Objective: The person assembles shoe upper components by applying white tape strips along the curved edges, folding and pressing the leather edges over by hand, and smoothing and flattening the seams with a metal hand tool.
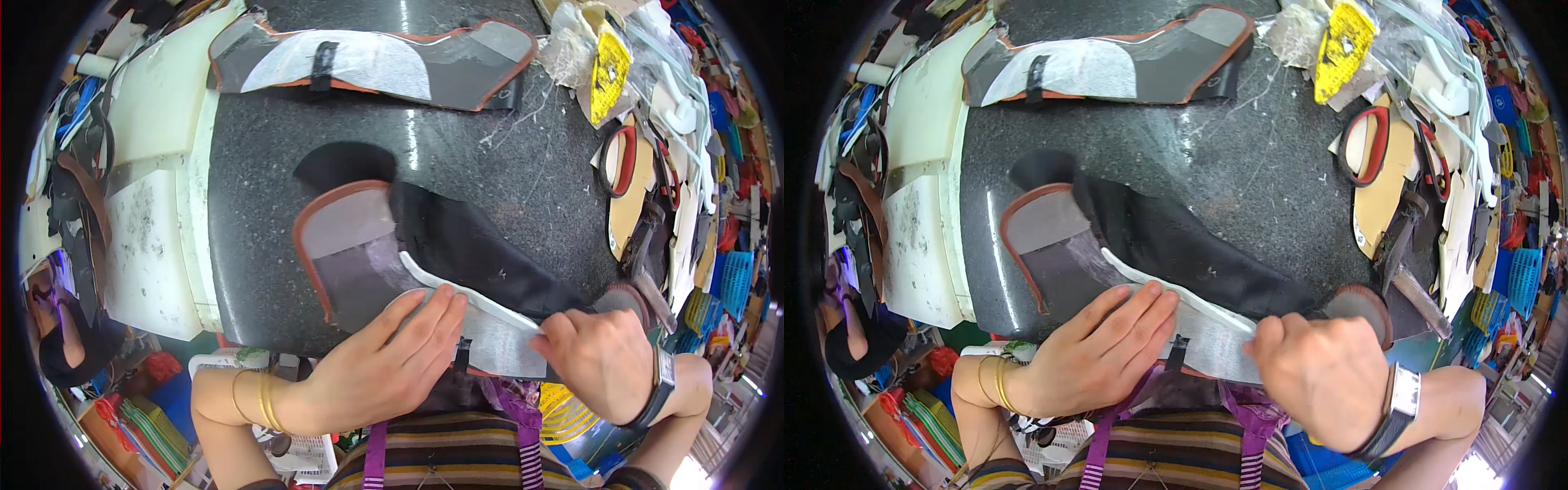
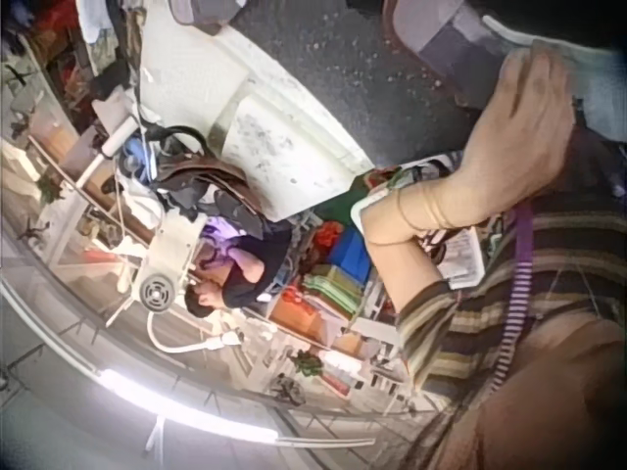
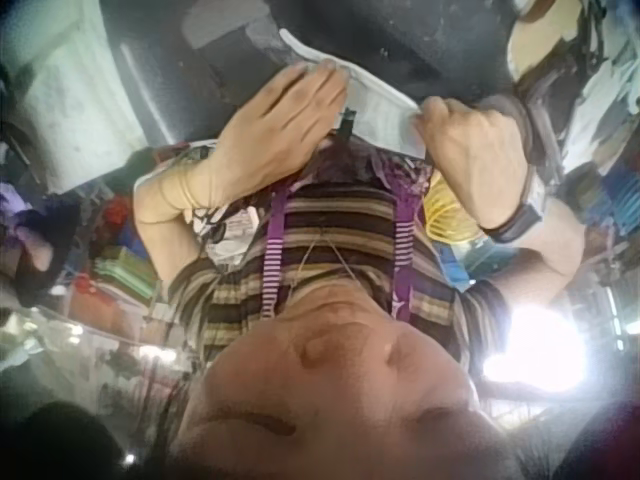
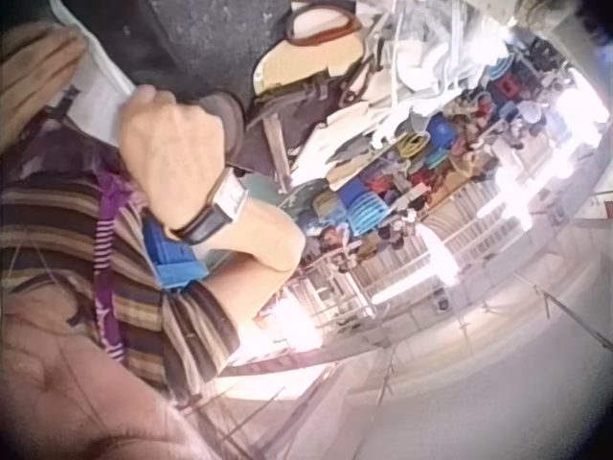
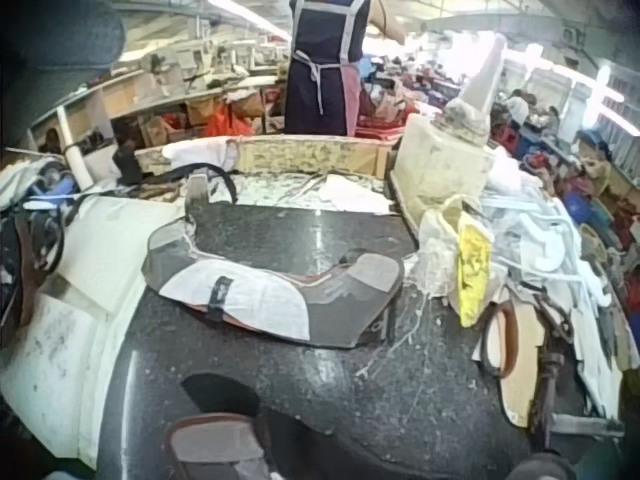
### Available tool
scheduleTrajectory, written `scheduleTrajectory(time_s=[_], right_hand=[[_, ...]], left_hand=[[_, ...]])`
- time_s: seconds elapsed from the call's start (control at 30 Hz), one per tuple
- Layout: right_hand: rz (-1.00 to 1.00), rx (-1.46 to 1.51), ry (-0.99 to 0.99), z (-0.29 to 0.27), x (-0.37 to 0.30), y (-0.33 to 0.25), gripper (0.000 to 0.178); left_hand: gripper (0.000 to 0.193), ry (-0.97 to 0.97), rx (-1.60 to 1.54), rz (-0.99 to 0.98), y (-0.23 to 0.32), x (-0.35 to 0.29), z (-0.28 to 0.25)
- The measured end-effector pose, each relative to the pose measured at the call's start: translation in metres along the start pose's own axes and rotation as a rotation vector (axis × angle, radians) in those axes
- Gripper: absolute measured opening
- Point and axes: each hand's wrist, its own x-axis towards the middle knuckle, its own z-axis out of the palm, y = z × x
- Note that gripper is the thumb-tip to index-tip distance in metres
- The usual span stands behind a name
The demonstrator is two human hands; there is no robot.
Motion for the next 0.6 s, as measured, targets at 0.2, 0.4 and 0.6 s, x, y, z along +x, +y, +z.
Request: scheduleTrajectory(time_s=[0.2,0.4,0.6], right_hand=[[0.033,0.125,0.027,0.022,-0.005,0.022,0.029],[0.229,0.061,0.112,0.027,-0.021,0.023,0.029],[0.175,0.224,0.182,0.027,-0.029,0.027,0.021]], left_hand=[[0.03,0.024,-0.063,-0.038,0.011,0.018,0.003],[0.036,-0.126,-0.021,-0.088,0.034,0.027,0.001],[0.039,-0.079,0.012,-0.137,0.048,0.037,0.005]])
